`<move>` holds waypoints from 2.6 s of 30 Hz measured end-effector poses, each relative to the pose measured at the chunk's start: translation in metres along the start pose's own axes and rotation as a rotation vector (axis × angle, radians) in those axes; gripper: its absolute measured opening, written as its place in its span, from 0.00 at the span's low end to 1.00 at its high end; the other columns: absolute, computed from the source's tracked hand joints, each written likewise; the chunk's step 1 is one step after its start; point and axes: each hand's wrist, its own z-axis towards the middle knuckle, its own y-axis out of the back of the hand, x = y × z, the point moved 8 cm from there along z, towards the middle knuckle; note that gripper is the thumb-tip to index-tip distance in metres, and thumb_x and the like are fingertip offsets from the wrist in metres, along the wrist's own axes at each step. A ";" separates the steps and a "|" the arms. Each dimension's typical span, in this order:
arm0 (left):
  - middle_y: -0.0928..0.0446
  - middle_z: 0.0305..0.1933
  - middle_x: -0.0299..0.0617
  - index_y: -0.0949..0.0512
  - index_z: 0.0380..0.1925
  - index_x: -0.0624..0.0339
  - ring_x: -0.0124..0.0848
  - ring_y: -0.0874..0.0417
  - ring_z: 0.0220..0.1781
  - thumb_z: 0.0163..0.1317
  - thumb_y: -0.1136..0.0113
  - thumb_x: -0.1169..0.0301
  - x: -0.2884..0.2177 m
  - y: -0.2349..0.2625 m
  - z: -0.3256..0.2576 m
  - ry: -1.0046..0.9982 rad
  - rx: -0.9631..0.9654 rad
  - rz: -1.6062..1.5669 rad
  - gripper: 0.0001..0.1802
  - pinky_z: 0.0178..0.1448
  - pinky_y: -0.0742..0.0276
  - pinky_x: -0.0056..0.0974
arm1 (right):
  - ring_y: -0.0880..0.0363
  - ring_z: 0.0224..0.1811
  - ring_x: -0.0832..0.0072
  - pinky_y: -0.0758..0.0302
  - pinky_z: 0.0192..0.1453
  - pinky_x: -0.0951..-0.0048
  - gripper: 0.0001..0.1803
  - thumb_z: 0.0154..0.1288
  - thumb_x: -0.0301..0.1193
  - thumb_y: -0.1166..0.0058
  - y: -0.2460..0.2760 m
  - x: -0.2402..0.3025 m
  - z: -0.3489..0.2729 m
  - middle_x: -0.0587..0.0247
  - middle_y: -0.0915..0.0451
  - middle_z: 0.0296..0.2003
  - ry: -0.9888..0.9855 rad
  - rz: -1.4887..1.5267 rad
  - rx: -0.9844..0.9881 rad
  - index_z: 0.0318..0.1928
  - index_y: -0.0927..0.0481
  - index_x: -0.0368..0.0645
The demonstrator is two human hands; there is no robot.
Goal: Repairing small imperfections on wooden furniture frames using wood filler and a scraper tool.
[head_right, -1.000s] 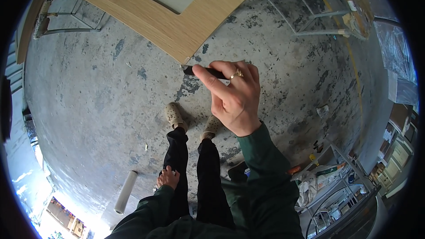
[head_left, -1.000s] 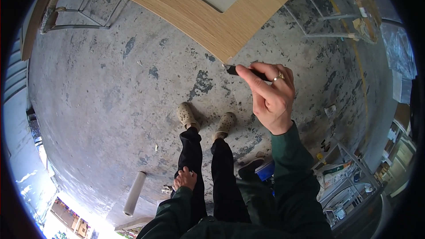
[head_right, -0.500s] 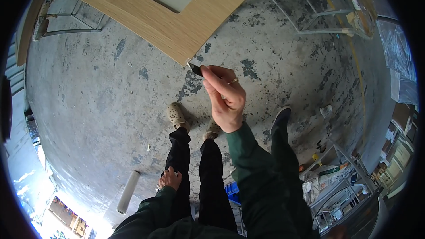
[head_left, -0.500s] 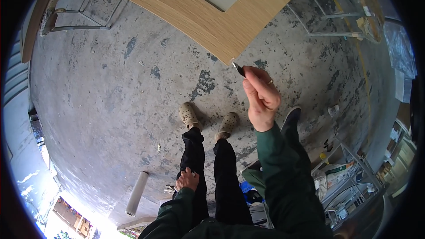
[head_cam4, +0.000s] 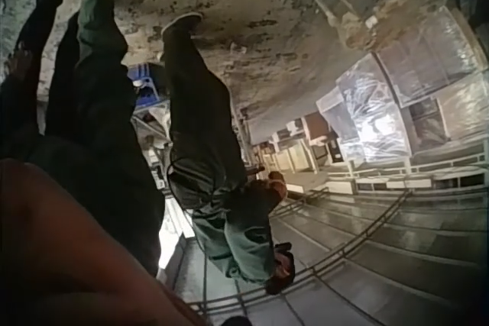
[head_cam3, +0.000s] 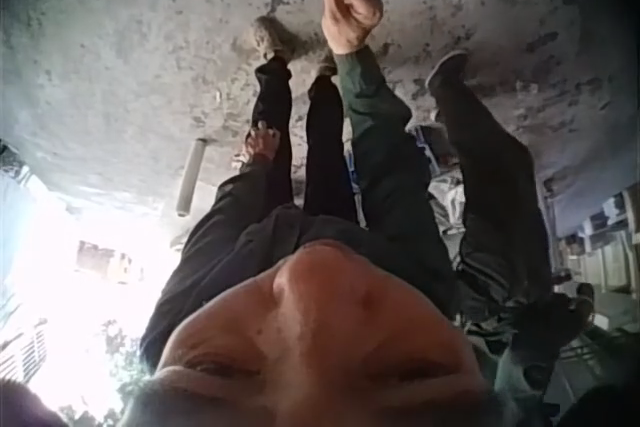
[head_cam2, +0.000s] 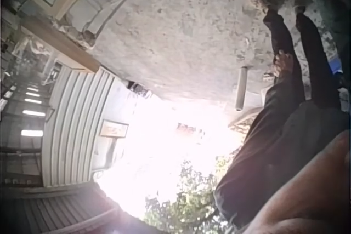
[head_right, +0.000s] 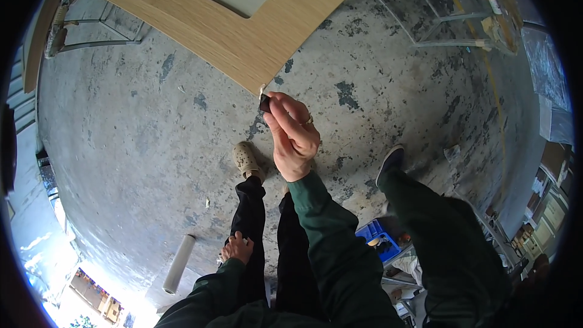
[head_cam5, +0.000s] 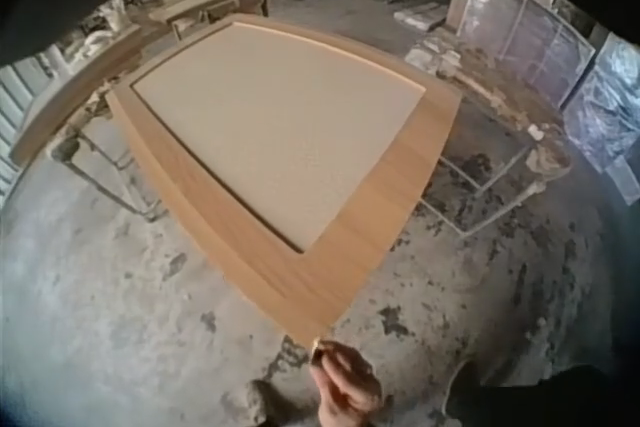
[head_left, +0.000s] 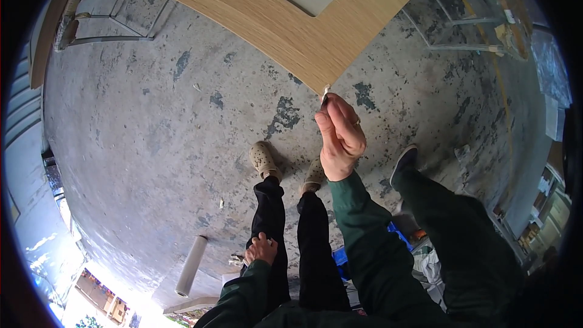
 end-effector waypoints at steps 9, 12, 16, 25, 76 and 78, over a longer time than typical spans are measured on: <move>0.24 0.28 0.52 0.32 0.32 0.56 0.50 0.19 0.27 0.53 0.46 0.55 -0.001 0.007 0.003 0.016 0.055 -0.025 0.17 0.31 0.24 0.53 | 0.24 0.46 0.66 0.24 0.46 0.72 0.19 0.55 0.14 0.43 -0.001 0.007 0.005 0.55 0.23 0.48 0.118 -0.139 0.072 0.48 0.21 0.42; 0.23 0.30 0.54 0.31 0.33 0.57 0.51 0.19 0.29 0.54 0.47 0.55 -0.001 0.006 0.004 0.028 0.095 -0.043 0.17 0.34 0.24 0.54 | 0.25 0.45 0.70 0.24 0.44 0.74 0.19 0.52 0.12 0.42 0.005 0.006 0.004 0.60 0.22 0.45 0.073 -0.165 0.066 0.44 0.18 0.42; 0.24 0.29 0.51 0.32 0.32 0.55 0.49 0.19 0.28 0.53 0.46 0.54 0.004 0.004 0.004 0.012 0.048 -0.019 0.17 0.31 0.24 0.53 | 0.25 0.41 0.70 0.25 0.41 0.76 0.16 0.56 0.15 0.45 0.015 0.022 0.011 0.60 0.23 0.40 0.081 -0.203 0.072 0.45 0.19 0.41; 0.24 0.29 0.52 0.32 0.32 0.56 0.50 0.19 0.28 0.53 0.46 0.54 0.005 0.004 0.005 0.011 0.045 -0.021 0.17 0.32 0.24 0.53 | 0.28 0.33 0.71 0.34 0.42 0.71 0.21 0.53 0.17 0.47 0.021 0.062 0.052 0.66 0.22 0.34 0.163 -0.574 0.303 0.48 0.19 0.46; 0.23 0.31 0.56 0.31 0.34 0.57 0.51 0.19 0.30 0.54 0.48 0.54 0.007 -0.001 0.005 0.025 0.107 -0.029 0.18 0.36 0.24 0.54 | 0.26 0.42 0.73 0.26 0.41 0.78 0.15 0.59 0.16 0.48 0.020 0.033 0.013 0.59 0.23 0.43 0.003 -0.158 0.051 0.47 0.20 0.41; 0.23 0.31 0.56 0.31 0.34 0.57 0.51 0.19 0.30 0.54 0.48 0.54 0.008 -0.001 0.005 0.025 0.104 -0.027 0.18 0.36 0.24 0.54 | 0.27 0.37 0.74 0.30 0.40 0.75 0.16 0.59 0.17 0.48 0.025 0.043 0.029 0.63 0.22 0.38 0.052 -0.290 0.091 0.47 0.19 0.43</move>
